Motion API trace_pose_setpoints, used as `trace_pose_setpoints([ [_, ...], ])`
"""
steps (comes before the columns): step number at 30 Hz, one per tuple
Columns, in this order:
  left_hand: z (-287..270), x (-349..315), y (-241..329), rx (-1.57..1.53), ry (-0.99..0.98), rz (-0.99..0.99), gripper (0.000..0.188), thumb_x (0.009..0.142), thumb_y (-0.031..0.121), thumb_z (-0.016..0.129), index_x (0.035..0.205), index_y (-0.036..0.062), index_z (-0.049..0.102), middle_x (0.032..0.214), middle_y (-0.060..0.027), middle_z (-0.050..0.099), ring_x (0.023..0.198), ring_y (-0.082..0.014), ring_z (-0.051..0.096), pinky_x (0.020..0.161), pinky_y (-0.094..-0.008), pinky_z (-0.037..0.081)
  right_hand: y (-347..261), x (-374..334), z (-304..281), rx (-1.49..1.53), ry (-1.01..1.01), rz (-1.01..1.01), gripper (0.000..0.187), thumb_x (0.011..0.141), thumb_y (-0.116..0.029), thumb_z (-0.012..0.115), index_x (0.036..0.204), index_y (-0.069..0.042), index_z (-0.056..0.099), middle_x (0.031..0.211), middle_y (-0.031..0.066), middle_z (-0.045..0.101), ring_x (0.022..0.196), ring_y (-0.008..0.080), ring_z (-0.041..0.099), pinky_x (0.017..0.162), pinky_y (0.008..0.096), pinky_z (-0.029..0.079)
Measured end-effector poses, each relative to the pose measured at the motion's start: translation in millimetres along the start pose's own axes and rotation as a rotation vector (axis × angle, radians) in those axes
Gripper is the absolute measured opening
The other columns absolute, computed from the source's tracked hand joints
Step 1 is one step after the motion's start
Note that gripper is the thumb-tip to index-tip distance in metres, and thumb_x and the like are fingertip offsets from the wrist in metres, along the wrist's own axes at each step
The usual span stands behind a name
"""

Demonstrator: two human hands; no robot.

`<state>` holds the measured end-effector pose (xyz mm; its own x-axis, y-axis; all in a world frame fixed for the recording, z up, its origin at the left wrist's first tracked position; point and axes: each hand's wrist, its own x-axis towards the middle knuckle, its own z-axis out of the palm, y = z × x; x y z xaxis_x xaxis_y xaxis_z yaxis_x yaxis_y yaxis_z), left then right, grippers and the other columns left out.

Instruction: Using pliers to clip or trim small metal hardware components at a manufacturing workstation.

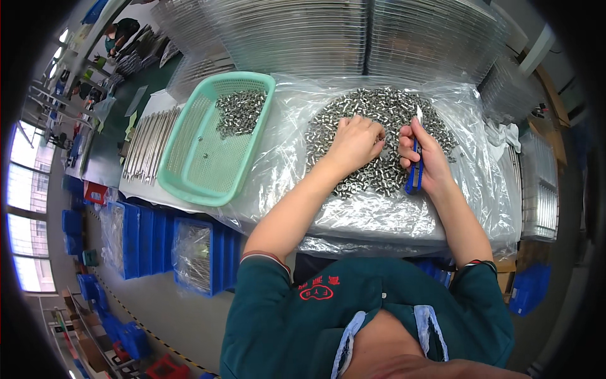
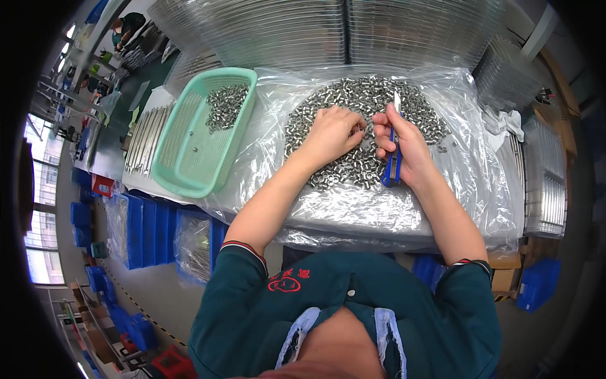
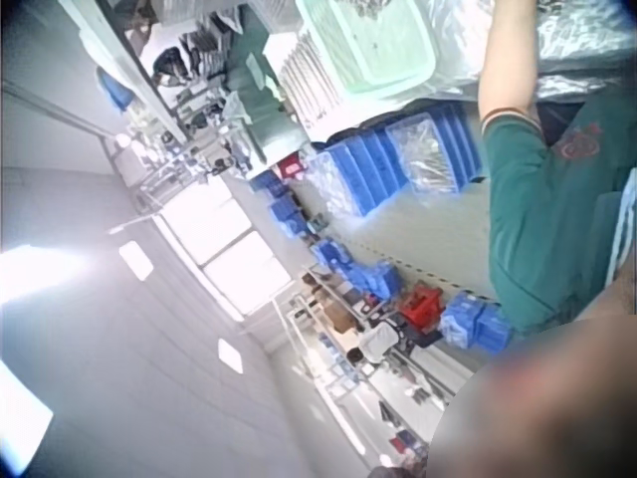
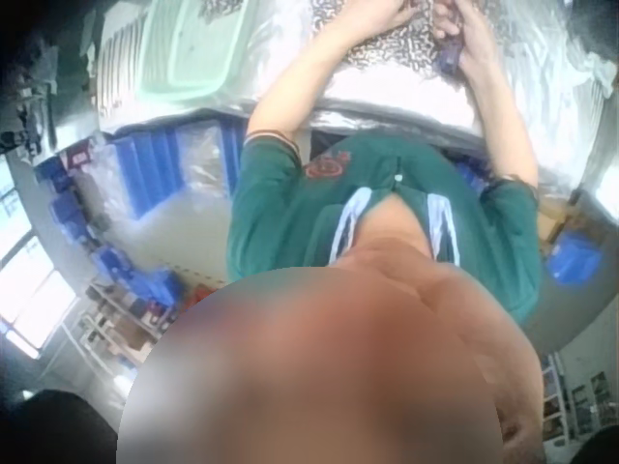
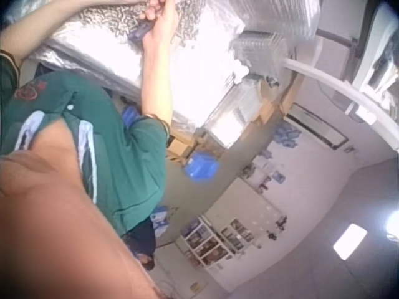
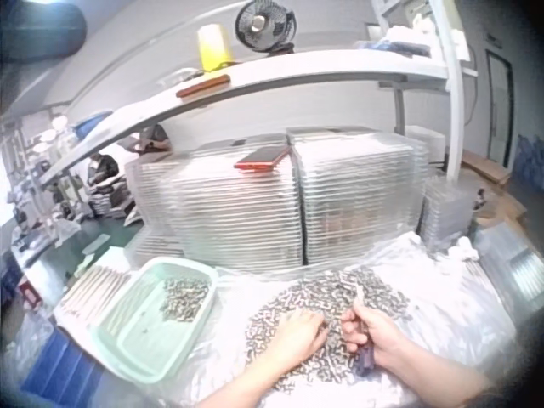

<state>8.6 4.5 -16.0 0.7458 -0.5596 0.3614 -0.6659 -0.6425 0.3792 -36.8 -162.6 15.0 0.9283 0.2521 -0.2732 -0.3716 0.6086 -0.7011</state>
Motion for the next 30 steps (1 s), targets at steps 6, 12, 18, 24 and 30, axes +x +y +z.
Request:
trace_pose_setpoints([
  [6,-5,-3,0,-0.008,-0.017,0.007,0.016,0.074,0.023,0.063,0.085,0.0113,0.06,0.082,-0.0039,0.059,0.085,-0.0228,0.052,0.077,-0.0373,0.035,-1,1,0,0.069,-0.027,-0.002,0.029,0.093,-0.032,0.042,0.1,-0.005,0.051,0.066,-0.0047,0.046,0.044,-0.0005,0.033,0.034,0.0135,0.027],
  [12,-4,-2,4,-0.061,-0.059,-0.022,0.016,0.075,0.023,0.063,0.086,0.0108,0.06,0.086,-0.0048,0.058,0.089,-0.0232,0.052,0.079,-0.0379,0.034,-3,-1,3,-0.004,-0.022,0.012,0.025,0.093,-0.025,0.043,0.105,-0.005,0.05,0.064,-0.0043,0.044,0.039,-0.0005,0.029,0.032,0.0138,0.023],
  [18,-5,0,7,-0.056,-0.072,0.001,0.016,0.076,0.021,0.062,0.087,0.0101,0.059,0.086,-0.0051,0.058,0.09,-0.0226,0.053,0.079,-0.0373,0.034,2,2,-4,0.088,-0.017,-0.013,0.022,0.089,-0.02,0.049,0.104,-0.003,0.052,0.062,-0.0028,0.047,0.04,0.0007,0.032,0.034,0.0149,0.025],
  [24,-4,-1,6,-0.095,-0.078,0.034,0.018,0.075,0.019,0.062,0.089,0.0087,0.058,0.087,-0.0058,0.058,0.089,-0.0225,0.054,0.08,-0.0371,0.034,-1,-1,7,-0.024,0.015,-0.041,0.023,0.089,-0.018,0.05,0.105,-0.002,0.051,0.067,-0.0013,0.05,0.042,0.0006,0.034,0.035,0.0149,0.027],
  [30,0,-1,6,-0.206,0.016,0.043,0.025,0.072,0.014,0.064,0.096,0.0094,0.056,0.084,-0.0045,0.058,0.088,-0.0223,0.055,0.083,-0.0371,0.034,2,-1,4,-0.037,-0.007,-0.015,0.023,0.088,-0.018,0.052,0.105,-0.003,0.051,0.066,-0.0023,0.048,0.043,0.0003,0.034,0.035,0.0144,0.026],
])
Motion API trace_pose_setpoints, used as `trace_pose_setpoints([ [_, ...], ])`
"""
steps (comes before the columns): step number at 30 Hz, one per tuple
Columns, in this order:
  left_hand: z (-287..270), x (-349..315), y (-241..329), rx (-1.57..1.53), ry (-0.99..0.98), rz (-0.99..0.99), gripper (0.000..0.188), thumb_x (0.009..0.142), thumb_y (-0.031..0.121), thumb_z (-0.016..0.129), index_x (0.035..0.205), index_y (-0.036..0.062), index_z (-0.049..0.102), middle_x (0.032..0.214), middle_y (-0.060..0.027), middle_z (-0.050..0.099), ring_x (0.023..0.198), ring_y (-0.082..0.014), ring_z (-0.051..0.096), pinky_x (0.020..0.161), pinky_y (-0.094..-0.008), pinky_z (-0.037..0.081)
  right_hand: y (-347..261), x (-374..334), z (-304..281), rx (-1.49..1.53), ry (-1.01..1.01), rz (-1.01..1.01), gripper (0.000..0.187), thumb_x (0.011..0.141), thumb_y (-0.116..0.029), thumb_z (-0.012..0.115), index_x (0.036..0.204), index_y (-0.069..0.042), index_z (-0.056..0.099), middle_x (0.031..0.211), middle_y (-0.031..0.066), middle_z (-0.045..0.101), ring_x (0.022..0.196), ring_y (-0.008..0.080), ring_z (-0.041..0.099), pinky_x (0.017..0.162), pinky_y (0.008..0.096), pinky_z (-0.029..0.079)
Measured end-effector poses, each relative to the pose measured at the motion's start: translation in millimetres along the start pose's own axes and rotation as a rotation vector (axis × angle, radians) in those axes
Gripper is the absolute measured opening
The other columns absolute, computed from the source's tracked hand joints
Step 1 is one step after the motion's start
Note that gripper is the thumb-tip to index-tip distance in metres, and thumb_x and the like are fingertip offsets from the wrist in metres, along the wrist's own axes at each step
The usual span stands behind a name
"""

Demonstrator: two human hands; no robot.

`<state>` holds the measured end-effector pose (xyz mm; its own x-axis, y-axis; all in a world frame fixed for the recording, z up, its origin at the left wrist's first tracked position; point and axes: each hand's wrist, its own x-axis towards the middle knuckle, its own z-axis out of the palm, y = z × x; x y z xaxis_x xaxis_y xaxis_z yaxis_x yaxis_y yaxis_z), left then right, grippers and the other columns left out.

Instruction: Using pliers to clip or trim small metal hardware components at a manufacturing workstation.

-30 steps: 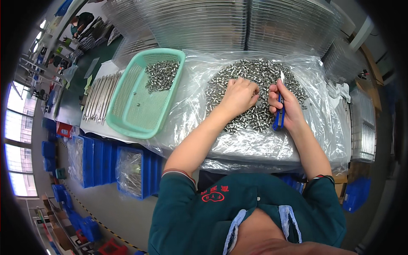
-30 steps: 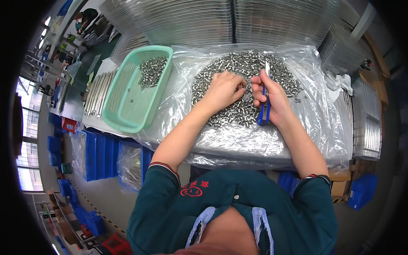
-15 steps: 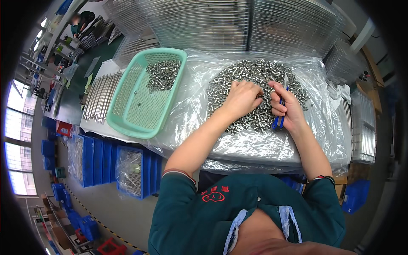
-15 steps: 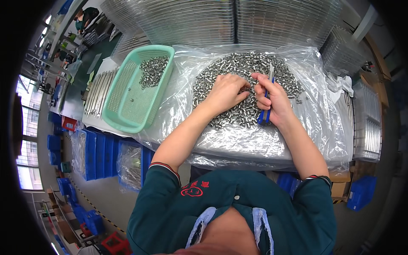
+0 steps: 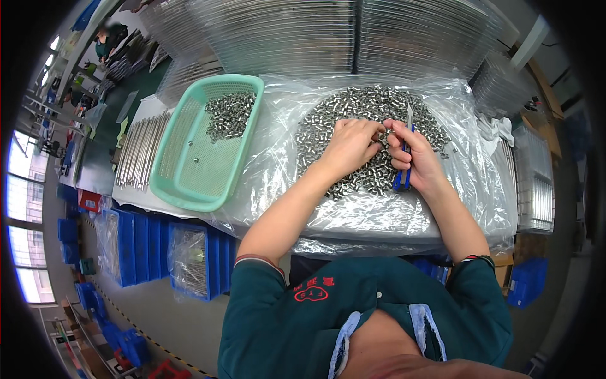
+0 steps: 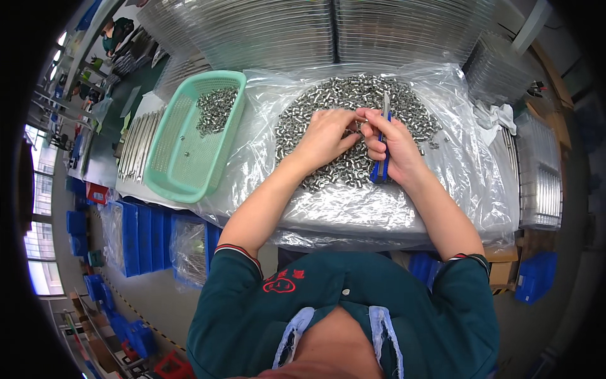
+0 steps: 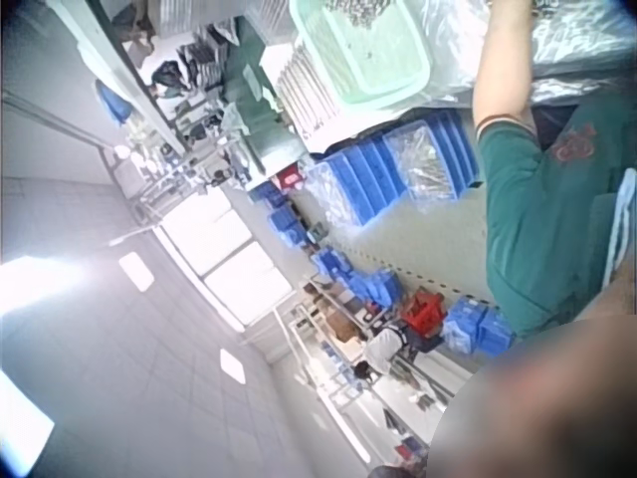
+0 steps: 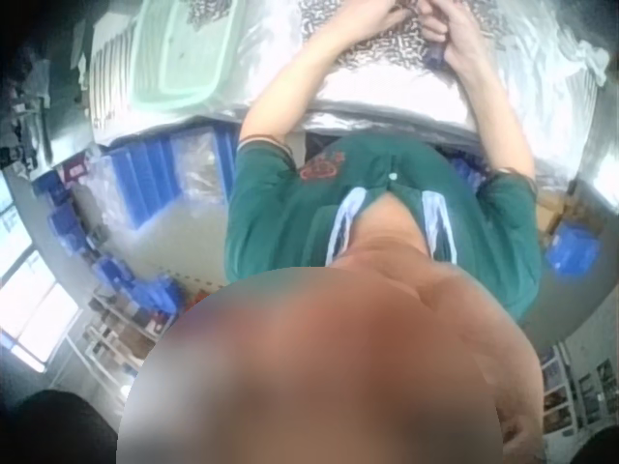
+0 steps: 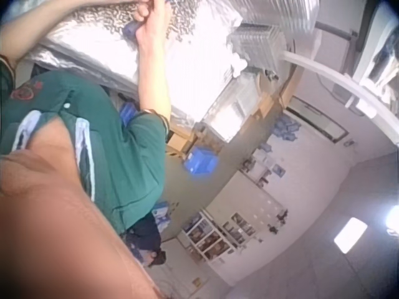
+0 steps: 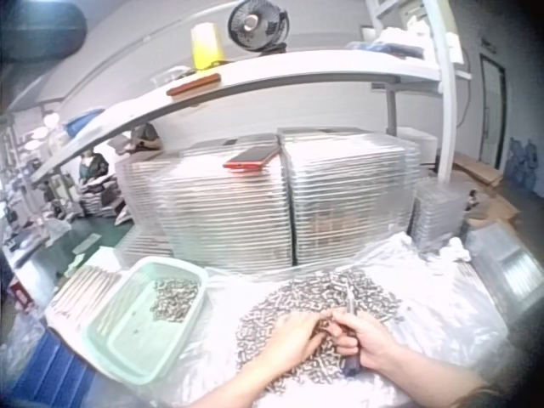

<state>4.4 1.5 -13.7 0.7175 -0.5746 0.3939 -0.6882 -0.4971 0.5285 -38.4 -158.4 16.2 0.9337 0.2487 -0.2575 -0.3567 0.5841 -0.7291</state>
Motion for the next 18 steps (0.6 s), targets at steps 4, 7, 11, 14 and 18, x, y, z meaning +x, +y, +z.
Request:
trace_pose_setpoints([
  [4,-10,8,3,-0.094,0.259,0.032,0.03,0.075,0.013,0.062,0.105,0.0098,0.056,0.085,-0.0043,0.06,0.082,-0.0204,0.057,0.078,-0.0342,0.038,-2,-2,-3,0.025,0.056,-0.001,0.024,0.088,-0.019,0.052,0.105,-0.002,0.051,0.066,-0.003,0.047,0.043,0.0,0.034,0.035,0.0139,0.026],
  [7,-14,6,8,-0.32,0.338,-0.009,0.029,0.078,0.006,0.062,0.107,0.0051,0.054,0.09,-0.0057,0.061,0.083,-0.0146,0.058,0.076,-0.0279,0.045,0,1,-4,0.0,-0.053,0.097,0.027,0.089,-0.02,0.05,0.111,-0.002,0.05,0.066,-0.0033,0.048,0.044,-0.0007,0.035,0.035,0.0126,0.027],
  [11,-8,4,16,-0.625,0.33,-0.102,0.027,0.078,0.005,0.062,0.104,0.0041,0.056,0.089,-0.0058,0.061,0.082,-0.0148,0.059,0.075,-0.0285,0.045,0,-1,-2,0.033,-0.066,0.116,0.013,0.088,-0.022,0.054,0.087,-0.009,0.05,0.068,-0.003,0.051,0.045,-0.002,0.036,0.034,0.0122,0.028],
  [14,-8,5,18,-0.652,0.292,-0.128,0.027,0.079,0.006,0.061,0.105,0.0032,0.055,0.091,-0.0069,0.061,0.084,-0.0146,0.059,0.074,-0.0272,0.046,1,1,-7,0.033,-0.063,0.109,0.014,0.088,-0.022,0.054,0.088,-0.009,0.05,0.068,-0.0031,0.051,0.045,-0.0021,0.037,0.035,0.0119,0.028],
  [18,-9,7,15,-0.531,0.26,-0.044,0.02,0.078,0.01,0.064,0.097,0.0048,0.06,0.093,-0.0062,0.061,0.085,-0.0168,0.057,0.072,-0.0275,0.046,0,-1,-6,0.07,-0.072,0.104,0.014,0.088,-0.022,0.054,0.085,-0.009,0.05,0.068,-0.003,0.051,0.045,-0.002,0.038,0.035,0.0116,0.029],
])
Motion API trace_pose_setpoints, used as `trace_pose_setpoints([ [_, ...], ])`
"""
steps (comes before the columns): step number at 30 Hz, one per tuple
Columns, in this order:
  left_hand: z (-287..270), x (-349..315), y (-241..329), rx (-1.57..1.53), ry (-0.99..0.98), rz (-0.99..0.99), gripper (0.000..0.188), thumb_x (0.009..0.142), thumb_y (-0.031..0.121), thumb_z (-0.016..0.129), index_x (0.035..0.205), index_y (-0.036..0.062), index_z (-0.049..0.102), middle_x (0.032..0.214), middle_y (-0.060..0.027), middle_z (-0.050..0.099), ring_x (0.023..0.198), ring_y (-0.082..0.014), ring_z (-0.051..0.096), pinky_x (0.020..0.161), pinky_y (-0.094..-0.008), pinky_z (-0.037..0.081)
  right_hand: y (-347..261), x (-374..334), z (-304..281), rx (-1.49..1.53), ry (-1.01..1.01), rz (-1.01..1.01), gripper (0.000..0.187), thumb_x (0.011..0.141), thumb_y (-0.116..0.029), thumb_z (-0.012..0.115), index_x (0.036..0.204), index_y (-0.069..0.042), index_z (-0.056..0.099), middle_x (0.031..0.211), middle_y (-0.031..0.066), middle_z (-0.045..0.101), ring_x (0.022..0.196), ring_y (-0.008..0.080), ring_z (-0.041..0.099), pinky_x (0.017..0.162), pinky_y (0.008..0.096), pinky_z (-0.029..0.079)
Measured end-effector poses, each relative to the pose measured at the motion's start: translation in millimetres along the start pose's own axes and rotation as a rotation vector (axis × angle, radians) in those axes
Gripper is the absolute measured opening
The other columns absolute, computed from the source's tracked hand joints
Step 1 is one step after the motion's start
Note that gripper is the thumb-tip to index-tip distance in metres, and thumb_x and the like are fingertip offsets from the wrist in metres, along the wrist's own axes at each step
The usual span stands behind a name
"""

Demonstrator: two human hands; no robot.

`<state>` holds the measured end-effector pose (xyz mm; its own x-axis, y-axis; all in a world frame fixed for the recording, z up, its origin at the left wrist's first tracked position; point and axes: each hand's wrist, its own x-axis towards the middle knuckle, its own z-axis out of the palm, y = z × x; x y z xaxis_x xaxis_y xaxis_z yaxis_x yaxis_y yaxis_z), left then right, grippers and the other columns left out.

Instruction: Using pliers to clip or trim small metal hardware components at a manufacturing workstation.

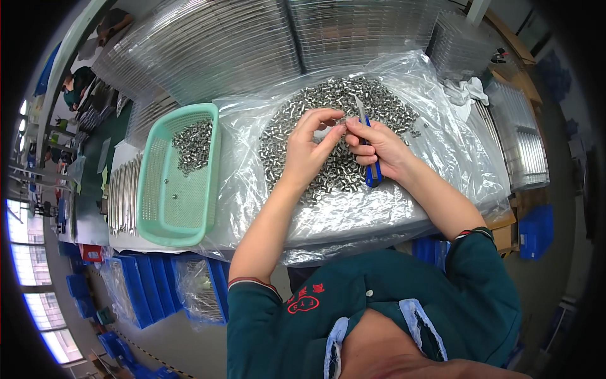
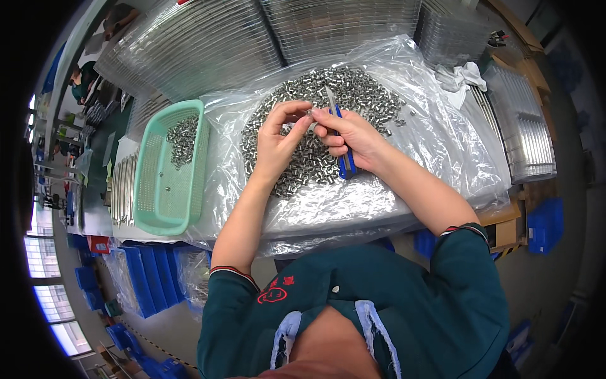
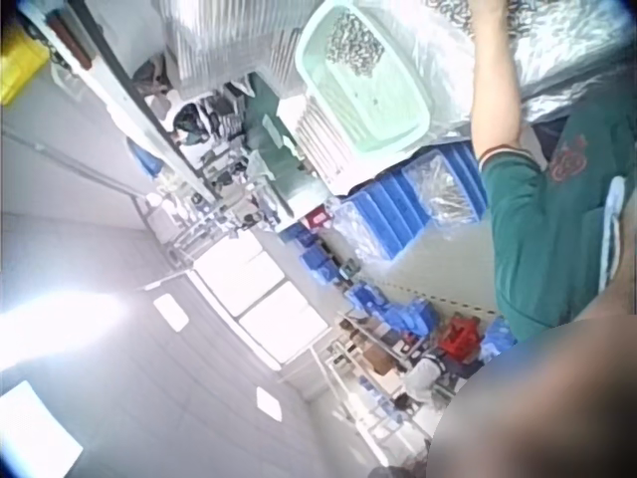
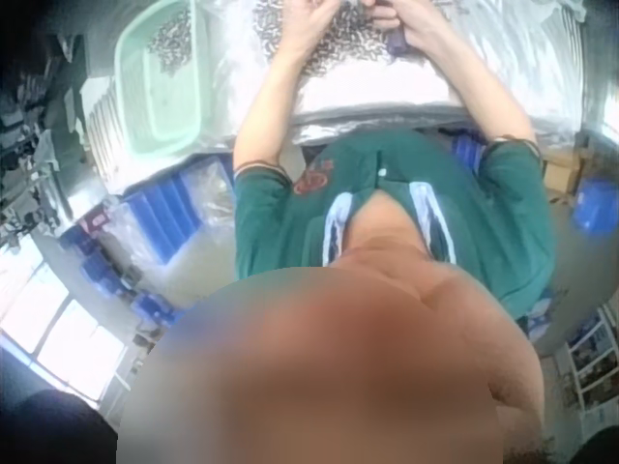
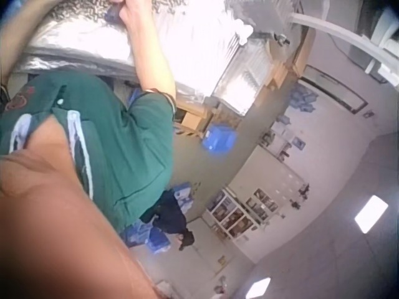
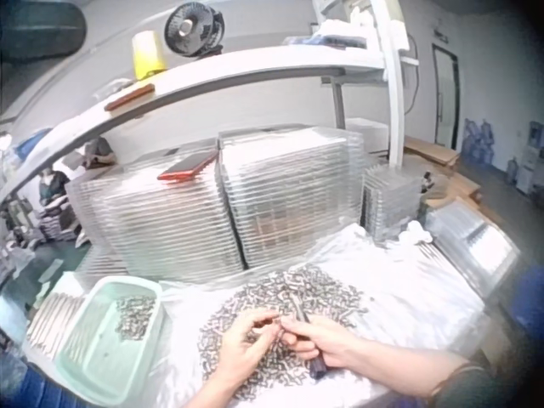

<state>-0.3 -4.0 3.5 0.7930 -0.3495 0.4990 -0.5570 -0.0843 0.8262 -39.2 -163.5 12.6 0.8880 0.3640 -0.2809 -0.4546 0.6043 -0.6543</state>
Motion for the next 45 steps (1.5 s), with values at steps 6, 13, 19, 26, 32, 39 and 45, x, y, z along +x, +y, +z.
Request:
trace_pose_setpoints([
  [6,-1,-1,-4,-0.051,-0.008,-0.007,0.016,0.076,0.01,0.064,0.091,0.0054,0.061,0.093,-0.0063,0.061,0.084,-0.018,0.057,0.071,-0.0282,0.045,1,1,2,-0.025,0.019,-0.003,0.016,0.087,-0.024,0.056,0.086,-0.009,0.051,0.067,-0.0032,0.051,0.045,-0.0021,0.038,0.035,0.0114,0.029],
  [13,-3,0,1,0.085,0.031,0.08,0.015,0.075,0.008,0.064,0.088,0.0047,0.06,0.091,-0.0067,0.06,0.083,-0.0192,0.057,0.072,-0.0296,0.045,0,0,4,-0.019,0.02,-0.015,0.018,0.086,-0.026,0.058,0.085,-0.009,0.051,0.067,-0.0035,0.05,0.046,-0.002,0.037,0.035,0.0117,0.028],
  [19,-2,1,0,0.366,0.057,0.312,0.02,0.074,0.008,0.066,0.091,0.0029,0.058,0.087,-0.0072,0.058,0.078,-0.0174,0.056,0.069,-0.0286,0.045,3,3,2,-0.079,0.037,-0.024,0.021,0.087,-0.028,0.055,0.089,-0.007,0.051,0.067,-0.0038,0.047,0.046,-0.0019,0.035,0.035,0.0124,0.026],
  [26,-20,-12,-13,0.018,0.154,-0.104,0.015,0.08,0.007,0.06,0.094,0.0034,0.055,0.074,-0.0046,0.053,0.062,-0.0107,0.051,0.061,-0.0245,0.043,-2,2,0,0.063,-0.037,0.043,0.031,0.091,-0.031,0.048,0.1,-0.002,0.051,0.066,-0.0051,0.044,0.046,-0.0016,0.032,0.036,0.0122,0.025],
  [32,-4,-2,3,-0.045,0.26,-0.065,0.008,0.08,0.007,0.059,0.086,0.0012,0.061,0.088,-0.008,0.056,0.076,-0.0143,0.055,0.067,-0.026,0.045,-1,2,0,0.034,-0.029,0.053,0.027,0.09,-0.029,0.05,0.098,-0.003,0.051,0.066,-0.0051,0.045,0.047,-0.002,0.033,0.035,0.0121,0.026],
  [39,-3,-2,5,0.232,0.044,0.147,0.017,0.074,0.009,0.066,0.091,0.0075,0.065,0.088,-0.0073,0.057,0.082,-0.0209,0.057,0.069,-0.0291,0.046,0,1,-1,0.019,-0.019,0.035,0.013,0.088,-0.021,0.055,0.086,-0.01,0.05,0.069,-0.0048,0.047,0.048,-0.0024,0.036,0.036,0.0112,0.028],
  [45,-3,-2,7,0.23,0.049,0.126,0.018,0.074,0.009,0.066,0.092,0.0075,0.064,0.088,-0.0071,0.058,0.083,-0.0212,0.057,0.07,-0.0298,0.046,0,2,-2,0.049,-0.025,0.044,0.011,0.088,-0.02,0.054,0.086,-0.01,0.05,0.07,-0.0048,0.047,0.048,-0.0023,0.036,0.036,0.0113,0.028],
])
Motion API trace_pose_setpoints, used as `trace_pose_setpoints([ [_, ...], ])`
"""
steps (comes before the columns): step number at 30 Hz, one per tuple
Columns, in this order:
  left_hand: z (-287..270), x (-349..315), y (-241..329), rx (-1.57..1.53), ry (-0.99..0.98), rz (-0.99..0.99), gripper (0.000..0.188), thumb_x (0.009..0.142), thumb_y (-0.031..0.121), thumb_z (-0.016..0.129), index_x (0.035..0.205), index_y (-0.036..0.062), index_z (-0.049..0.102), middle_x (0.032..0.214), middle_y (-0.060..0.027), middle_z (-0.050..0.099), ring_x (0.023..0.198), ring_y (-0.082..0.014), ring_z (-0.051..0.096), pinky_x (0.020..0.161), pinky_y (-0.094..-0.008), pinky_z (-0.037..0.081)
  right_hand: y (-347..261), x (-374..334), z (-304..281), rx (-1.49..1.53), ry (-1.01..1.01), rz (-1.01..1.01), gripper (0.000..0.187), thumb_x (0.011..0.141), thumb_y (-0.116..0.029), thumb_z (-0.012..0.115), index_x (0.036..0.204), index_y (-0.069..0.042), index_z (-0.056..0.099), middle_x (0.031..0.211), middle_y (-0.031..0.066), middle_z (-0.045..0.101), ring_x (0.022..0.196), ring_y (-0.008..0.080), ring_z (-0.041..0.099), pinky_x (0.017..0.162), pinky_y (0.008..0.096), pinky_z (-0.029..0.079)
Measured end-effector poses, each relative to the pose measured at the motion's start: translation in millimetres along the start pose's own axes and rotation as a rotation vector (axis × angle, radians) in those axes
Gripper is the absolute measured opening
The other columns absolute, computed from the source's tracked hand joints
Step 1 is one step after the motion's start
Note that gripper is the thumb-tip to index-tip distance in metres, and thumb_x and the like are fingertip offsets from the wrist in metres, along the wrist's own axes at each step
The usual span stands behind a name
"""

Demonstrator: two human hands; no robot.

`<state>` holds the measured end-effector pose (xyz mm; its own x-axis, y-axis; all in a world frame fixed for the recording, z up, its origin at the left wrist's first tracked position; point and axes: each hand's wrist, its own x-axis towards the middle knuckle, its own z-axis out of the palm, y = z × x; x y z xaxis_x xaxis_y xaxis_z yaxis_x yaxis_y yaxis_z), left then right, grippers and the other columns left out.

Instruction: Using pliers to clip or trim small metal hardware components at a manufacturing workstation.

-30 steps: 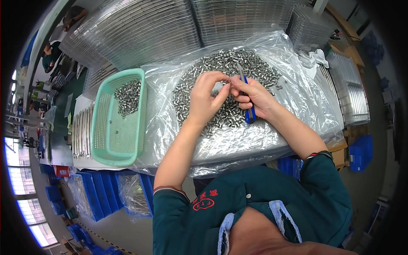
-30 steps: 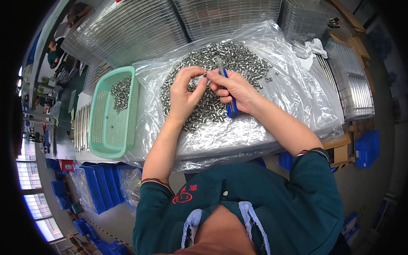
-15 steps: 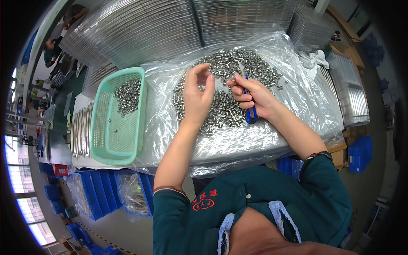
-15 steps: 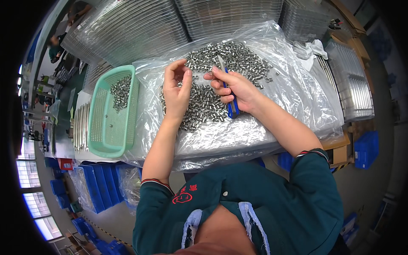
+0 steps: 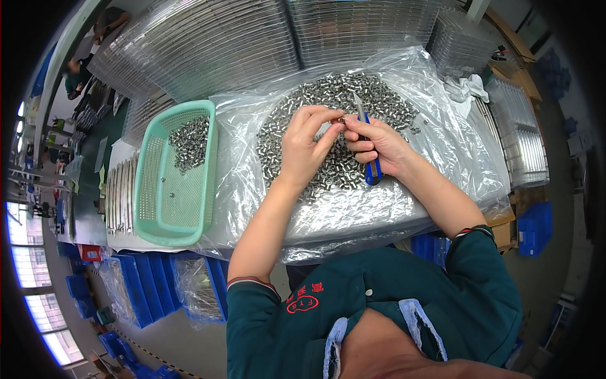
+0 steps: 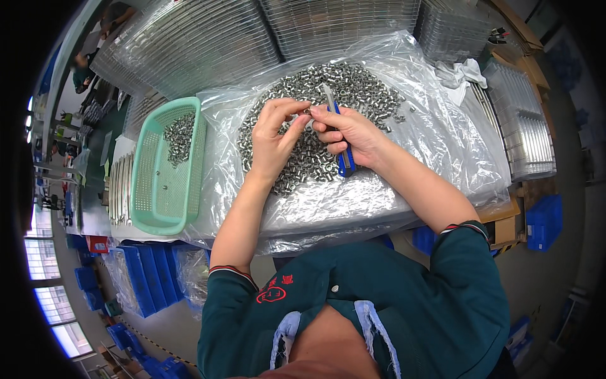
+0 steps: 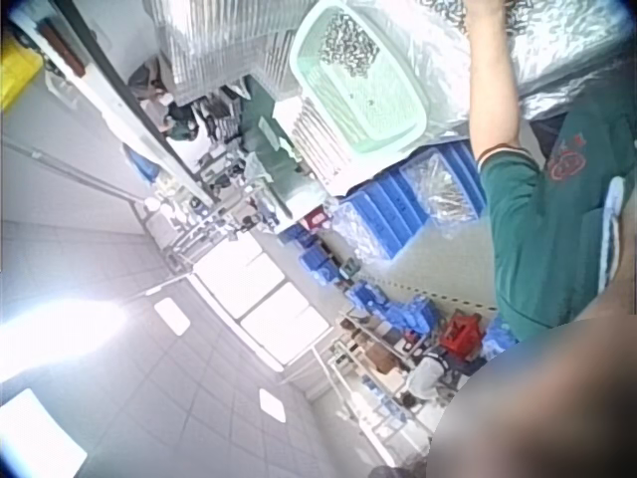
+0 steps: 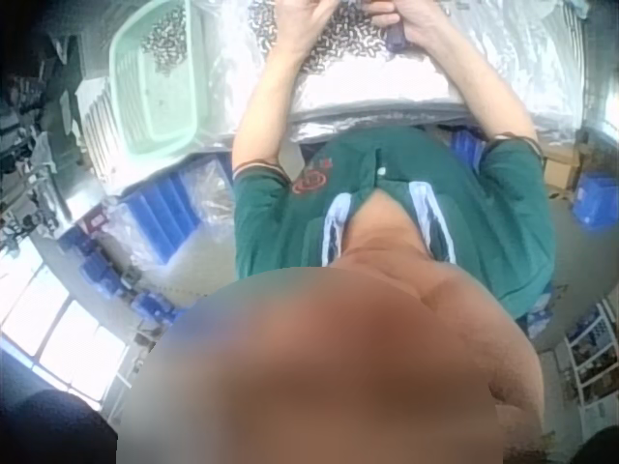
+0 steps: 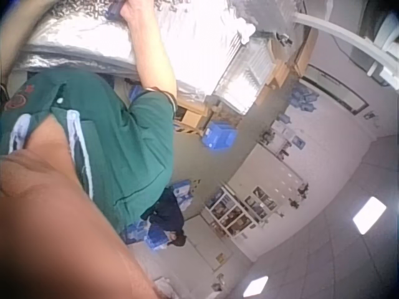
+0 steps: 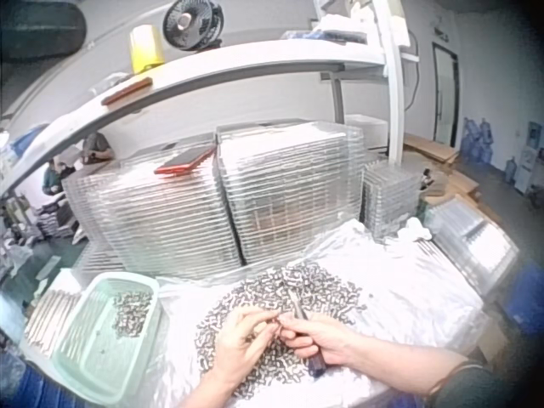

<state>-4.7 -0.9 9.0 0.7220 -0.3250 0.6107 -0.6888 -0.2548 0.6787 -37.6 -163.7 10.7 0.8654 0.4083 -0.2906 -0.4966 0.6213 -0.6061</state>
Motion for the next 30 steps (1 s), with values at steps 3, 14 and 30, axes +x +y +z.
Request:
trace_pose_setpoints([
  [3,0.2,-0.1,0.6,-0.008,0.0,0.002,0.018,0.074,0.009,0.066,0.092,0.0074,0.064,0.088,-0.0072,0.058,0.083,-0.0211,0.057,0.07,-0.0297,0.046,0.0,0.3,-0.5,0.012,0.004,0.012,0.011,0.088,-0.02,0.054,0.086,-0.01,0.05,0.069,-0.0049,0.047,0.048,-0.0022,0.036,0.036,0.0115,0.028],
  [14,1.7,-1.4,-5.6,0.031,0.025,0.05,0.023,0.075,0.005,0.064,0.097,0.0074,0.062,0.093,-0.0069,0.057,0.083,-0.0178,0.056,0.067,-0.0257,0.046,0.8,0.4,2.1,-0.009,0.046,0.034,0.011,0.088,-0.02,0.054,0.088,-0.01,0.05,0.069,-0.0052,0.047,0.048,-0.0022,0.037,0.035,0.0113,0.028],
  [30,1.3,-1.5,-2.6,-0.044,-0.014,0.001,0.019,0.075,0.007,0.064,0.094,0.0063,0.061,0.094,-0.0087,0.057,0.086,-0.0218,0.057,0.067,-0.0296,0.046,1.2,1.4,-1.3,-0.016,0.013,-0.003,0.01,0.088,-0.021,0.053,0.091,-0.012,0.048,0.071,-0.0043,0.048,0.049,-0.0018,0.037,0.036,0.0111,0.029],
])
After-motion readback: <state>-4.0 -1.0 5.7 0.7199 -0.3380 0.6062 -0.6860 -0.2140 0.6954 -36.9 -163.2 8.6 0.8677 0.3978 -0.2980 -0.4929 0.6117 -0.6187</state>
